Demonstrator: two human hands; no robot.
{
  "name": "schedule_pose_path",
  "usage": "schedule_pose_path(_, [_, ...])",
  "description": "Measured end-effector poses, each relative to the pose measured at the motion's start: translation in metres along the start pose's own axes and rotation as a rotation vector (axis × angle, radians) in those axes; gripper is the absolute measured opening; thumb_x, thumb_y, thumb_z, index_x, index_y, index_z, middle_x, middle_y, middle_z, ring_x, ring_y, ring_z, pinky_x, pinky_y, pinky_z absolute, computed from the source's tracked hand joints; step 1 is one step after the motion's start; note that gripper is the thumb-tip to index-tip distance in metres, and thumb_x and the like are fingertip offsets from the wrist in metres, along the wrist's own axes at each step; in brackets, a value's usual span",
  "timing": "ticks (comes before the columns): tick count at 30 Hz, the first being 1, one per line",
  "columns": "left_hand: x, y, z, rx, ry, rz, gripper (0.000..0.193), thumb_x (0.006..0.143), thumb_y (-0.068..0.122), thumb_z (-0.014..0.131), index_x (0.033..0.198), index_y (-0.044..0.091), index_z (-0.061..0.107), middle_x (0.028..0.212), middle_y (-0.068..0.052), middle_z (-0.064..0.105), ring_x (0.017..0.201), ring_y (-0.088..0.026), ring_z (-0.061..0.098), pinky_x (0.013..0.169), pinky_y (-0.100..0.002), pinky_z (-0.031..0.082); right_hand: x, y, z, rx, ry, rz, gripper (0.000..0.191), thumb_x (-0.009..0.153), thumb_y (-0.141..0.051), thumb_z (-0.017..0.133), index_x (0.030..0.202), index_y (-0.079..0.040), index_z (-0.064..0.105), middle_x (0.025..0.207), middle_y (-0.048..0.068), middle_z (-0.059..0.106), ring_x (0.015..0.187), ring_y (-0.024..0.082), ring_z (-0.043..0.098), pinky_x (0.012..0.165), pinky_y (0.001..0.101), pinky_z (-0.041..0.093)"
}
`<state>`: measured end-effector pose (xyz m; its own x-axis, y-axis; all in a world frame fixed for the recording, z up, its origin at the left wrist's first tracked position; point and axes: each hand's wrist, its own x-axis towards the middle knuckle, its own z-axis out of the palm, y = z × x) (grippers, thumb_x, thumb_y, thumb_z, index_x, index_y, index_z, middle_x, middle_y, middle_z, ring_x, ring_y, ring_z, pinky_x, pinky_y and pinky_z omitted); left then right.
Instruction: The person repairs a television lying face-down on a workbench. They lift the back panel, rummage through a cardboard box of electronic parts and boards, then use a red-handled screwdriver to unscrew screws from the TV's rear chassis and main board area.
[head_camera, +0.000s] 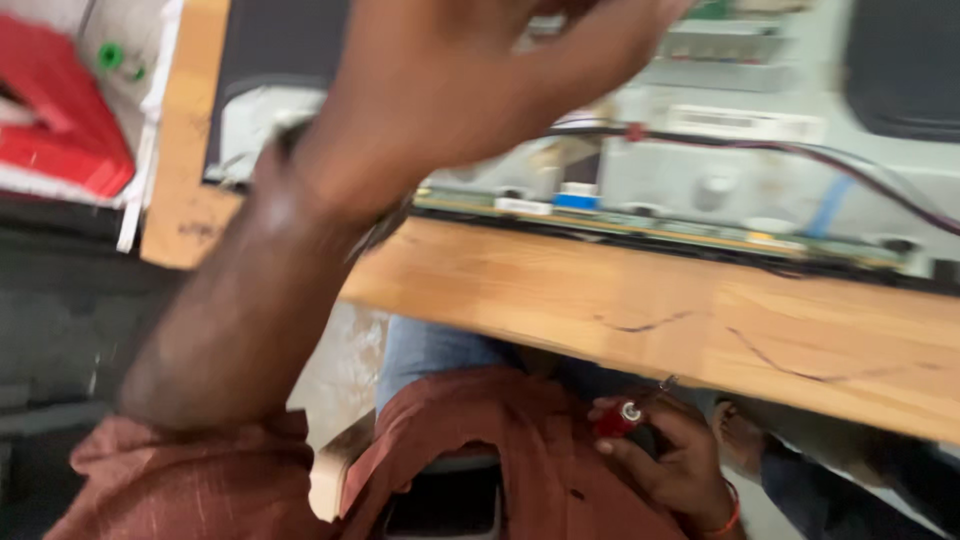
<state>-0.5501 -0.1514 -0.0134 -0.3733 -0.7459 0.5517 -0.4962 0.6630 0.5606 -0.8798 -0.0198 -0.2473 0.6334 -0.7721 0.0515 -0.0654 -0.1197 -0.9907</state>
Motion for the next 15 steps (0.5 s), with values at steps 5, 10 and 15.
schedule_pose_path(5, [-0.125, 0.035, -0.013, -0.585, 0.346, -0.368, 0.002, 0.101, -0.004, 0.067, 0.103, -0.005, 0.066, 0.088, -0.013, 0.071, 0.075, -0.012, 0.072, 0.060, -0.023, 0.062, 0.028, -0.038, 0.018, -0.015, -0.207, 0.013, 0.036, 0.074, -0.008, 0.086, 0.107, 0.001, 0.074, 0.106, 0.013, 0.079, 0.095, 0.022, 0.078, 0.082, 0.0318, 0.059])
schedule_pose_path(10, [-0.207, 0.052, 0.002, -0.890, 0.532, -0.702, 0.007, 0.104, -0.004, 0.065, 0.109, -0.004, 0.061, 0.104, -0.019, 0.069, 0.092, -0.020, 0.071, 0.083, -0.032, 0.062, 0.065, -0.073, 0.040, -0.026, -0.429, -0.036, 0.038, 0.082, -0.011, 0.085, 0.116, -0.001, 0.072, 0.094, 0.009, 0.078, 0.081, 0.017, 0.077, 0.072, 0.0277, 0.059])
schedule_pose_path(15, [-0.241, 0.040, -0.001, -1.106, 0.590, -0.642, 0.006, 0.106, 0.000, 0.062, 0.110, -0.003, 0.059, 0.107, -0.023, 0.071, 0.099, -0.030, 0.074, 0.093, -0.041, 0.065, 0.085, -0.092, 0.075, 0.081, -0.525, 0.034, 0.035, 0.090, -0.011, 0.081, 0.121, 0.001, 0.071, 0.087, 0.007, 0.075, 0.074, 0.014, 0.073, 0.068, 0.0264, 0.057])
